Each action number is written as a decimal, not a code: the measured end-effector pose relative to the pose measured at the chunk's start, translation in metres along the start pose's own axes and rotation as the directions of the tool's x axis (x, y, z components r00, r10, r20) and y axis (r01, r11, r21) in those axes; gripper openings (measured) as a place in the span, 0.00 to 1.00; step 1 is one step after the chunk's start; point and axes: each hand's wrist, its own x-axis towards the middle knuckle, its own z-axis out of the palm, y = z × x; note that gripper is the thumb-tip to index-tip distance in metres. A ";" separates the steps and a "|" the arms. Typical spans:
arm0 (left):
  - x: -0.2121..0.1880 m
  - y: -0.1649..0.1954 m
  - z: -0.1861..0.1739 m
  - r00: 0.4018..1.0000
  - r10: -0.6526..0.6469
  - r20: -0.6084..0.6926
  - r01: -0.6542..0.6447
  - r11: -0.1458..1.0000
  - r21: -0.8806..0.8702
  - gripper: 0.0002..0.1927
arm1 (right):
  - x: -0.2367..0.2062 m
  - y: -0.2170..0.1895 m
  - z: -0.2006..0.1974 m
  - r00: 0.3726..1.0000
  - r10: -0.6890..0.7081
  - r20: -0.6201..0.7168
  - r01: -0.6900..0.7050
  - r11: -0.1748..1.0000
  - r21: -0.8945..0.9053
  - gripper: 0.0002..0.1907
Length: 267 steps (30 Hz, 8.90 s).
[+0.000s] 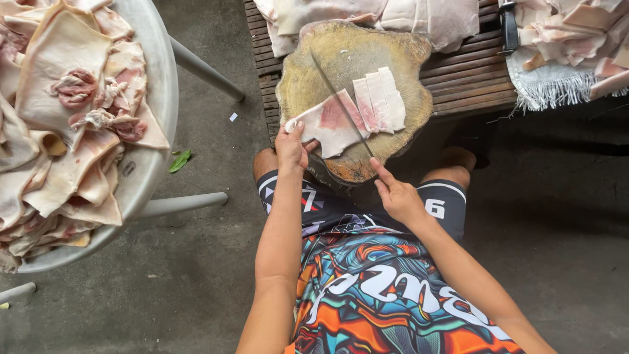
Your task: The person slices pieces of raw pig skin into strips using a large knife on a wooden cutting board.
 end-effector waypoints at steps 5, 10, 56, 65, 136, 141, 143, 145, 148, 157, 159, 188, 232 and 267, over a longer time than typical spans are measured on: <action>-0.012 0.004 0.000 0.993 0.106 0.057 -0.106 0.994 0.006 0.12 | -0.019 0.010 -0.004 0.845 0.480 0.235 -0.452 0.876 -0.166 0.30; -0.048 0.038 0.012 0.965 0.169 0.202 -0.190 0.978 0.087 0.10 | -0.020 0.022 -0.023 0.860 0.460 0.221 -0.490 0.865 0.108 0.30; -0.026 -0.023 -0.012 0.995 0.001 0.098 -0.053 0.847 0.528 0.08 | -0.021 0.018 -0.001 0.807 0.552 0.210 -0.577 0.813 0.076 0.28; -0.030 -0.017 0.000 0.994 0.098 0.055 -0.111 0.768 0.630 0.10 | -0.025 0.007 -0.012 0.959 0.245 0.144 -0.253 0.966 0.046 0.29; 0.007 -0.069 0.165 0.914 0.290 0.286 -0.219 -0.243 0.945 0.42 | 0.000 0.088 -0.029 0.800 0.594 0.086 -0.537 0.645 0.544 0.33; 0.022 -0.039 0.150 0.982 0.035 0.186 -0.188 0.045 0.981 0.38 | 0.025 0.101 -0.024 0.734 0.626 0.264 -0.663 0.575 0.479 0.33; 0.027 -0.028 0.150 0.991 -0.022 0.136 -0.127 0.222 0.967 0.36 | 0.034 0.105 -0.030 0.716 0.621 0.319 -0.692 0.568 0.446 0.32; 0.026 -0.021 0.155 0.996 -0.046 0.078 -0.054 0.387 0.920 0.35 | 0.040 0.105 -0.043 0.665 0.627 0.405 -0.744 0.513 0.428 0.32; 0.014 -0.016 0.178 0.988 -0.121 0.095 0.021 0.717 0.697 0.32 | 0.049 0.095 -0.076 0.691 0.598 0.407 -0.723 0.568 0.394 0.31; -0.019 -0.020 0.374 0.987 -0.140 0.082 0.096 0.912 0.400 0.31 | 0.079 0.076 -0.240 0.740 0.627 0.244 -0.633 0.527 0.567 0.34; -0.019 -0.034 0.443 0.981 -0.057 0.188 -0.011 0.939 0.343 0.33 | 0.087 0.085 -0.294 0.730 0.665 0.157 -0.623 0.554 0.552 0.35; 0.128 -0.087 0.481 0.919 0.334 -0.210 0.162 0.168 0.972 0.36 | 0.142 0.136 -0.330 0.562 0.804 0.195 -0.667 0.301 0.681 0.37; 0.004 -0.002 0.046 0.983 0.149 0.103 -0.181 0.828 0.531 0.13 | -0.007 0.041 -0.055 0.861 0.491 0.132 -0.506 0.851 0.141 0.31; 0.032 -0.002 0.020 0.893 0.217 0.394 -0.361 0.869 0.340 0.12 | -0.001 0.051 -0.061 0.776 0.623 0.099 -0.621 0.728 0.290 0.32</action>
